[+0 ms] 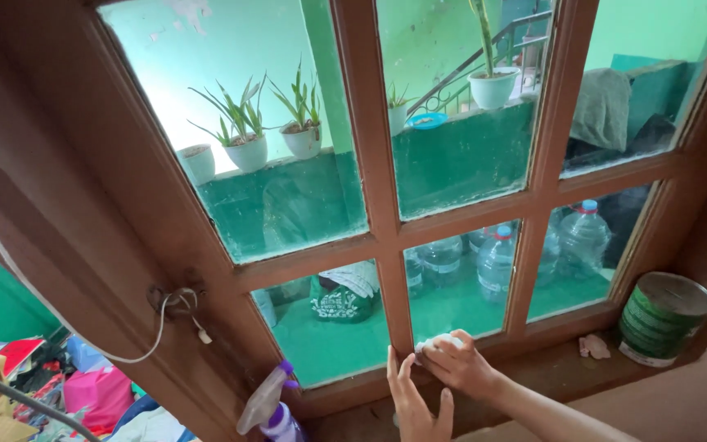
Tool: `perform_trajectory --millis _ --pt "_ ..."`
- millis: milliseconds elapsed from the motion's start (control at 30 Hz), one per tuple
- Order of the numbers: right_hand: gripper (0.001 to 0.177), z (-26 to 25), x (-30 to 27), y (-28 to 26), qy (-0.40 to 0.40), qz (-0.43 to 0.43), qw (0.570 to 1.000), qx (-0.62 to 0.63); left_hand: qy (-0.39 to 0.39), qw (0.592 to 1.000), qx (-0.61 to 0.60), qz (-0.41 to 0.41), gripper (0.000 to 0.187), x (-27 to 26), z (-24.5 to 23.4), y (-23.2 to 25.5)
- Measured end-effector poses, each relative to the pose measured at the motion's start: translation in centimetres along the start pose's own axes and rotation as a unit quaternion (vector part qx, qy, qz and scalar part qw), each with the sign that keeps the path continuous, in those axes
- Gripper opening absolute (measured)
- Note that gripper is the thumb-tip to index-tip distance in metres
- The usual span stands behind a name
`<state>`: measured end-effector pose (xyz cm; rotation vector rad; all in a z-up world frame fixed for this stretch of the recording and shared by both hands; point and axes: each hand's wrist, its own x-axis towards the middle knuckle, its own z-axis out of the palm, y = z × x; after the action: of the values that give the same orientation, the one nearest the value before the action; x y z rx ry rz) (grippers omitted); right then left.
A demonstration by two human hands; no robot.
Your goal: The person wipes the interior surface of a multi-pane wooden window using a white cloth. They spray a purple cleaning solution onto the glass and wipe each pane systematically, moving from lower to upper sections.
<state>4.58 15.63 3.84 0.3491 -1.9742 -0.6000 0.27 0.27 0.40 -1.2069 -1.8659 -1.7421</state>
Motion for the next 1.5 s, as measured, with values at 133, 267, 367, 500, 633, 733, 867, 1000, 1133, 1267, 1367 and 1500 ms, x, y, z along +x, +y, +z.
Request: perform_trajectory --millis 133,267,367,500,633,733,867,1000,1133,1267,1367,1500 --pt "0.009 -0.4 0.0 0.5 0.018 -0.002 1.0 0.011 -0.006 1.0 -0.011 -0.005 0.068 0.0 -0.3 0.4" --pt "0.014 -1.0 0.7 1.2 -0.009 0.031 0.999 -0.015 -0.041 0.998 -0.016 -0.035 0.076 -0.1 -0.6 -0.2" --pt "0.006 -2.1 3.2 2.5 0.05 0.06 0.996 -0.049 -0.052 0.997 -0.025 -0.047 0.076 -0.3 -0.6 -0.2" --pt "0.008 -2.5 6.5 4.8 0.126 0.094 0.985 -0.067 -0.047 0.997 -0.017 -0.062 0.071 -0.5 -0.3 0.0" --pt "0.022 -1.8 8.2 7.8 0.176 0.112 0.978 -0.027 -0.045 0.995 0.011 -0.084 0.071 -0.9 -0.1 0.7" --pt "0.026 -2.7 11.2 9.5 0.218 0.129 0.967 0.023 -0.065 0.991 0.016 -0.12 0.074 -1.1 -0.1 1.8" --pt "0.017 -4.5 13.5 9.6 0.238 0.116 0.964 -0.001 -0.047 0.994 0.024 -0.095 0.068 -0.1 -0.6 4.3" --pt "0.021 -3.0 10.0 8.4 0.176 0.091 0.977 0.075 0.007 1.0 0.028 -0.002 0.064 1.6 -0.4 5.5" --pt "0.021 -1.8 6.0 7.1 0.169 0.057 0.97 0.164 0.056 0.997 0.021 0.051 0.055 3.9 0.1 6.9" --pt "0.028 1.3 -1.1 5.5 0.07 0.059 0.961 0.261 0.105 0.988 0.068 0.085 0.051 6.2 0.9 7.4" --pt "0.012 0.7 -2.7 4.8 0.06 0.032 0.963 0.261 0.126 0.979 0.125 0.102 0.054 7.4 1.4 7.2" --pt "0.013 0.1 -4.7 4.9 0.077 -0.069 0.986 0.131 0.151 0.963 0.189 0.119 0.055 7.7 2.3 5.4"
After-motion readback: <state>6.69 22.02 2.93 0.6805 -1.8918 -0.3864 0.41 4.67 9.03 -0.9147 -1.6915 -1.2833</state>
